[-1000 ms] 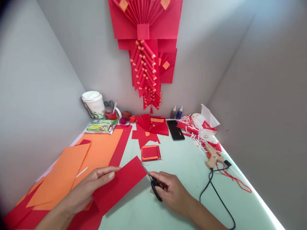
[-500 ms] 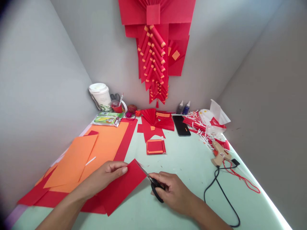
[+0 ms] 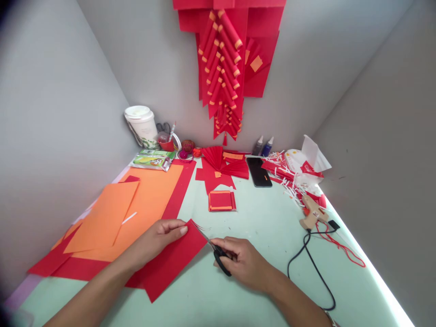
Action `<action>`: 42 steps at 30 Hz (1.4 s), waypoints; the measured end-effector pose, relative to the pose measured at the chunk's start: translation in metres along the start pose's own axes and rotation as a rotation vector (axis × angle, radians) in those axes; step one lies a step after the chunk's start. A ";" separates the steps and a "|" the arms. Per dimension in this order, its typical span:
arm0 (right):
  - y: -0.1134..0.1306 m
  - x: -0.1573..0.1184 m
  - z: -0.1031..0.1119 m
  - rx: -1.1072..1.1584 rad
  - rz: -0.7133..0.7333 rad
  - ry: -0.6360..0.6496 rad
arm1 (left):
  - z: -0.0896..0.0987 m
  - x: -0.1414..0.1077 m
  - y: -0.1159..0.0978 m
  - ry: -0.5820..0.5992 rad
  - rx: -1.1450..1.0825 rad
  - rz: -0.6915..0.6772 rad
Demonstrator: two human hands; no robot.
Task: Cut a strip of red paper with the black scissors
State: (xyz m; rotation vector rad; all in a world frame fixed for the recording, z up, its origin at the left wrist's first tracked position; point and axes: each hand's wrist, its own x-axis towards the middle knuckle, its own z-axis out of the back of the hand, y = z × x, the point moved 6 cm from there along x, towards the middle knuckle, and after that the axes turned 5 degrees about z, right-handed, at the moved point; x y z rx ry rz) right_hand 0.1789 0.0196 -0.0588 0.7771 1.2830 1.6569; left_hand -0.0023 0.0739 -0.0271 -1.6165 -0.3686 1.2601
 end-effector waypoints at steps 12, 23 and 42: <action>0.002 -0.001 0.002 -0.027 -0.003 0.024 | 0.003 0.003 0.008 0.036 0.017 -0.001; 0.001 0.000 -0.001 -0.011 -0.017 0.038 | 0.005 0.000 0.006 0.009 0.035 -0.019; -0.001 -0.003 -0.002 0.028 -0.022 0.048 | 0.008 0.002 0.012 0.056 0.055 -0.017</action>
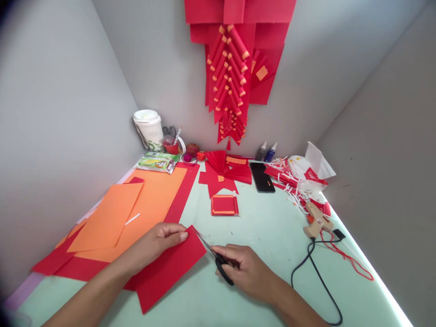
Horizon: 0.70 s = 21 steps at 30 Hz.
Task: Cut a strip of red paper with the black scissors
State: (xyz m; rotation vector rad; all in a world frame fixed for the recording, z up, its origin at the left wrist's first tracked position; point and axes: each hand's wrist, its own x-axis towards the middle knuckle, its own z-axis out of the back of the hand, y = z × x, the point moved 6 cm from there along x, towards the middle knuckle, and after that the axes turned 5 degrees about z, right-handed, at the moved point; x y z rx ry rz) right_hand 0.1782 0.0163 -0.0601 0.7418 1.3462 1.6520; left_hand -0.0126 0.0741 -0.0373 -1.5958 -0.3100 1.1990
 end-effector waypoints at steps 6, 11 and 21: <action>-0.001 0.001 -0.001 0.071 -0.028 -0.012 | 0.000 -0.001 -0.001 0.013 0.004 -0.004; -0.002 -0.002 -0.003 0.211 -0.098 -0.023 | 0.003 -0.003 -0.007 -0.018 0.042 -0.019; 0.004 -0.003 0.003 0.109 -0.093 -0.053 | 0.020 -0.011 -0.019 -0.164 0.040 -0.060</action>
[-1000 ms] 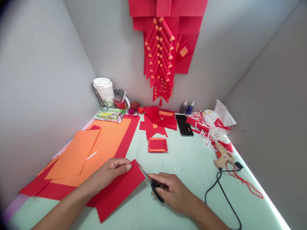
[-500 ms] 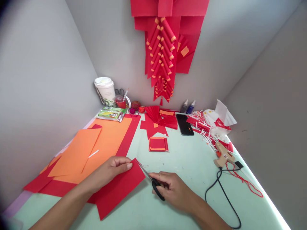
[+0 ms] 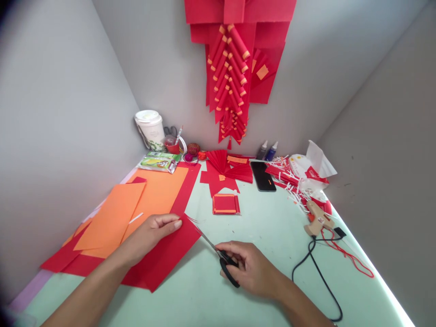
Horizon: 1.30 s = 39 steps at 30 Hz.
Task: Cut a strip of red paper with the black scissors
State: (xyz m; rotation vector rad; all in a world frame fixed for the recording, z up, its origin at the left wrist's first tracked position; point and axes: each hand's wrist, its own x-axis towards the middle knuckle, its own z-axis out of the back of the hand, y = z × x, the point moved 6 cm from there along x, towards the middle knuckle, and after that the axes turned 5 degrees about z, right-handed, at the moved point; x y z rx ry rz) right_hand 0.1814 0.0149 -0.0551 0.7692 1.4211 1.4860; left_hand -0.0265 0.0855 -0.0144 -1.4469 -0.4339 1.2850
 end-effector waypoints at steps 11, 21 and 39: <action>0.007 -0.001 0.004 -0.171 0.106 0.009 | 0.002 -0.002 -0.005 -0.067 0.028 0.030; 0.006 0.000 0.005 -0.179 0.115 0.005 | -0.003 -0.001 -0.005 -0.049 0.063 0.040; 0.010 -0.002 0.005 -0.225 0.111 0.000 | -0.005 -0.004 -0.008 -0.059 0.045 0.055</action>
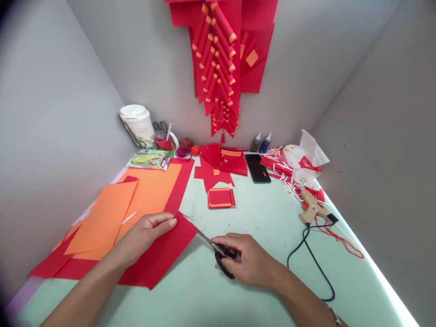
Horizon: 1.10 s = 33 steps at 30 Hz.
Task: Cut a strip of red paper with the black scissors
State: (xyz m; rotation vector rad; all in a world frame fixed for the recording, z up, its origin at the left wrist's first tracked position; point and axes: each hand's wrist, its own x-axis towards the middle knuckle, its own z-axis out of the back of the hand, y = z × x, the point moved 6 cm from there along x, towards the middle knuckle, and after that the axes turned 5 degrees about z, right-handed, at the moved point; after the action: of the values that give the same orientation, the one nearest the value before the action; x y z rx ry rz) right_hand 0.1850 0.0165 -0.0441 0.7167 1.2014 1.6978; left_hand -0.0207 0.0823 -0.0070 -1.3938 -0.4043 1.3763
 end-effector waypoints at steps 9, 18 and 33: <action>0.000 -0.001 0.000 -0.001 0.015 -0.003 | 0.000 0.000 0.001 0.009 -0.006 0.009; -0.001 -0.001 0.000 0.006 0.014 -0.017 | 0.000 0.000 0.002 0.001 0.000 0.001; -0.002 0.000 0.001 0.016 0.021 -0.027 | -0.002 0.002 0.007 0.032 -0.036 0.044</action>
State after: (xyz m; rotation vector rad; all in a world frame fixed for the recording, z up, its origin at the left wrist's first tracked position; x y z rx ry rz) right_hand 0.1862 0.0171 -0.0456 0.7624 1.1937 1.6923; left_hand -0.0215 0.0804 -0.0140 -1.4603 -0.3809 1.3860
